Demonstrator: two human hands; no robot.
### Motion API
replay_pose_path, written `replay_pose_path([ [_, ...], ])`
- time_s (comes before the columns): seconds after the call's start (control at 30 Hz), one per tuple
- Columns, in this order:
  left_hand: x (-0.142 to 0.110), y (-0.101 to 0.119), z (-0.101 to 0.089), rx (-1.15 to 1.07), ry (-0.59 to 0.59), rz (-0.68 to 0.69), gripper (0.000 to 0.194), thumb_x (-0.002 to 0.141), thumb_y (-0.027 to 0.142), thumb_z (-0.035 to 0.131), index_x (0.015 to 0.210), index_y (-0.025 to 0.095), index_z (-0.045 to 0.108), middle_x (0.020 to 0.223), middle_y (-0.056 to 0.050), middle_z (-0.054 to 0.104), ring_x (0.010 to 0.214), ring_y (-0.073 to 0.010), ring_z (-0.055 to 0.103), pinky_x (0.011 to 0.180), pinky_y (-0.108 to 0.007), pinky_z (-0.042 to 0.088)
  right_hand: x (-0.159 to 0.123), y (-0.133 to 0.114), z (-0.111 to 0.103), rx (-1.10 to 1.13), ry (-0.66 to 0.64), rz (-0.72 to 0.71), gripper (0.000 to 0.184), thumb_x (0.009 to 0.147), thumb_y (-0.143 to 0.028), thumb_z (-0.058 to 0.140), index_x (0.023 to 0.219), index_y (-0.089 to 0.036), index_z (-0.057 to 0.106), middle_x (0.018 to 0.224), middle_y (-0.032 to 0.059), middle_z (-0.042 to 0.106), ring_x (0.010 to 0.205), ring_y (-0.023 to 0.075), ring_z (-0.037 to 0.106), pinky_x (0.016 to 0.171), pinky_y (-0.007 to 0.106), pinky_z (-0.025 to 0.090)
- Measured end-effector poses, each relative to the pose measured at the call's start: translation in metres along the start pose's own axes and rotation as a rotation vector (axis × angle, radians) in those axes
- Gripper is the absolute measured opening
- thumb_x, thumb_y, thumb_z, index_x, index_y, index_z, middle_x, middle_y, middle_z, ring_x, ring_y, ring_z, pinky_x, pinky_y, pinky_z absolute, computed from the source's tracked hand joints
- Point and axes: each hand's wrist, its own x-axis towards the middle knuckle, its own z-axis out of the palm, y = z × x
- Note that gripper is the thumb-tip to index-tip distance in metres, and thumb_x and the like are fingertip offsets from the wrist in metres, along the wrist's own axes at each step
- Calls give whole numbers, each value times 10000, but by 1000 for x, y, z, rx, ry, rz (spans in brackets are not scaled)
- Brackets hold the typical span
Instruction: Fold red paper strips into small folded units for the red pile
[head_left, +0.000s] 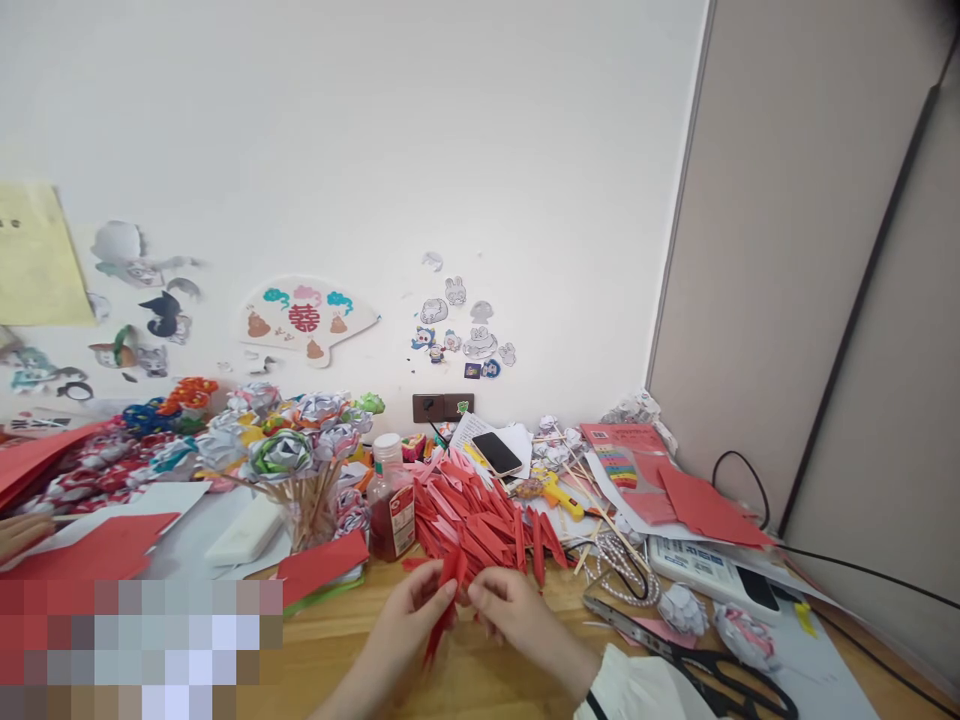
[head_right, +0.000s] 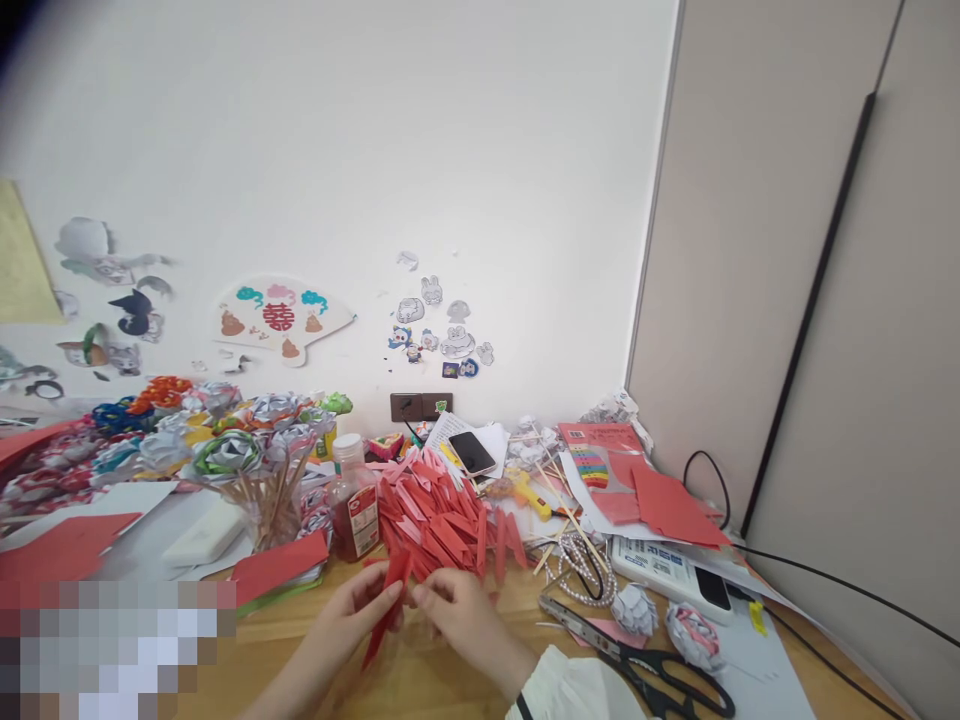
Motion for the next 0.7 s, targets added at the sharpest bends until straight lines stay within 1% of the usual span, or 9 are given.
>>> replay_pose_path([
  [0.13,-3,0,3,108,17,37,252,601,380,614,692,147,580,675,-18,615,695,-169,554,666,-243,422,3,-5,0,151,37,0,413,729,-547,416,634,-147,455,450,-56,406,371,50,358,374,165,261],
  [0.17,-3,0,3,126,17,43,233,611,365,606,690,148,581,689,-21,622,711,-174,557,684,-247,420,3,-5,1,179,40,3,412,724,-547,425,622,-148,448,448,-56,405,370,48,355,376,165,262],
  [0.27,-5,1,4,172,28,36,204,613,350,594,655,152,571,658,-12,620,667,-171,554,647,-245,424,2,-6,2,249,38,25,412,704,-549,456,609,-148,443,447,-57,404,370,43,344,376,162,260],
  [0.4,-4,-1,3,233,73,34,192,596,336,599,600,151,549,591,7,585,617,-158,526,592,-231,410,1,-5,2,287,15,43,409,685,-549,483,625,-145,454,454,-57,413,372,42,349,381,163,270],
  [0.5,-3,-2,2,256,97,35,174,597,317,593,586,153,540,573,15,565,602,-151,510,581,-229,401,1,-3,2,280,0,41,403,688,-541,486,629,-142,463,463,-55,420,379,42,356,385,163,274],
  [0.7,-3,-3,2,282,79,43,138,607,282,574,587,149,546,555,17,547,578,-138,487,570,-223,388,2,-1,2,196,-2,43,401,708,-533,461,603,-146,454,448,-59,402,369,43,342,372,165,257],
])
